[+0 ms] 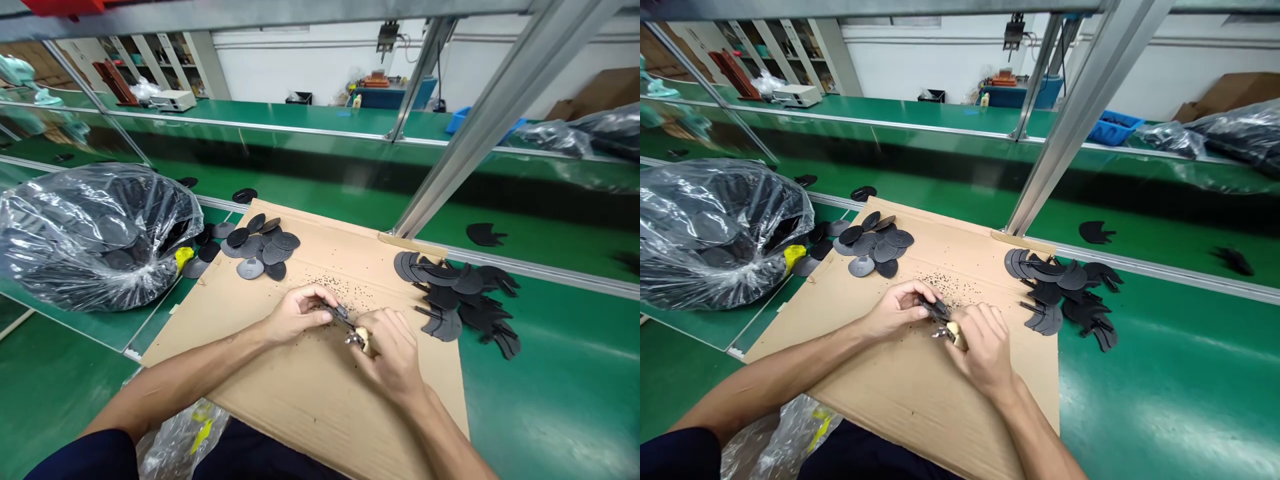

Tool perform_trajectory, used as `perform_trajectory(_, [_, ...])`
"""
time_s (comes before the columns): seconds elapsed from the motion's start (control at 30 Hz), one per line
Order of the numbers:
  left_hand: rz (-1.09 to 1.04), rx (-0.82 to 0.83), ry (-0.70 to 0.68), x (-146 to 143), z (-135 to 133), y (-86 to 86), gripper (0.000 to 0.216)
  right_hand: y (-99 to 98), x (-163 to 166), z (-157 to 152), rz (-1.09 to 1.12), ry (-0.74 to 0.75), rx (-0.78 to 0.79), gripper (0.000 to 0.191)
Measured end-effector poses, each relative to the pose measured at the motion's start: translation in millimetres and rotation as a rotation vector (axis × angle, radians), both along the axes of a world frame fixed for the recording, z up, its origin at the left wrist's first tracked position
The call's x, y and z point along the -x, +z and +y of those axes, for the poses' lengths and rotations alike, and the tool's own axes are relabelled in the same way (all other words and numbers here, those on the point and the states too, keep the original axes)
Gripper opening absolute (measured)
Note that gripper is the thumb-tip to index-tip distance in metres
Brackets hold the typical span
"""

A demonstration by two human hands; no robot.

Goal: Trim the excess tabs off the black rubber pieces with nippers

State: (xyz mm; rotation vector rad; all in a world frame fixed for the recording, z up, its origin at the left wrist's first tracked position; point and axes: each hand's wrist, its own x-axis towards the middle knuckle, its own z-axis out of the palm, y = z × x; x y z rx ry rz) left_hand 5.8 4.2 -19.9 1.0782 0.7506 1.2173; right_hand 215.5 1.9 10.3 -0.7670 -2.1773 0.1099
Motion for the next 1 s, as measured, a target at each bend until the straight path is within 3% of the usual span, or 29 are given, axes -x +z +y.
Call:
perform_trajectory(0.17, [0.002, -0.075, -0.038, 5.9, 1.1, 8.7, 0.059, 2.1, -1.6, 0.4, -0.09, -0.045, -0.228, 0.009])
perform_trajectory(0.4, [0.391, -0.043, -0.272, 23.1, 23.5, 34.5, 0.031, -7.6, -3.7, -0.8, -0.164, -0.08, -0.264, 0.012])
perform_trajectory(0.53, [0.647, -0.19, -0.481, 21.4, 45.7, 52.6, 0.023, -10.0, -3.8, 3.6, -0.175, -0.106, -0.297, 0.013])
perform_trajectory(0.6, [0.716, -0.309, -0.498, 18.7, 58.9, 58.7, 0.016, -9.5, -5.4, 7.5, -0.193, -0.158, -0.293, 0.013])
perform_trajectory(0.67, [0.753, -0.435, -0.416, 17.3, 76.6, 61.8, 0.013, -8.4, -8.5, 11.4, -0.184, -0.224, -0.269, 0.014])
perform_trajectory(0.77, [0.944, -0.571, -0.154, 18.2, 116.8, 63.1, 0.015, -6.9, -13.8, 14.6, -0.135, -0.287, -0.22, 0.016])
perform_trajectory(0.87, [1.252, -0.547, 0.137, 18.9, 168.8, 63.0, 0.021, -6.9, -16.3, 13.3, -0.128, -0.259, -0.161, 0.017])
perform_trajectory(1.0, [1.373, -0.463, 0.309, 18.4, 221.6, 56.0, 0.032, -9.6, -15.9, 9.0, -0.123, -0.226, -0.106, 0.019])
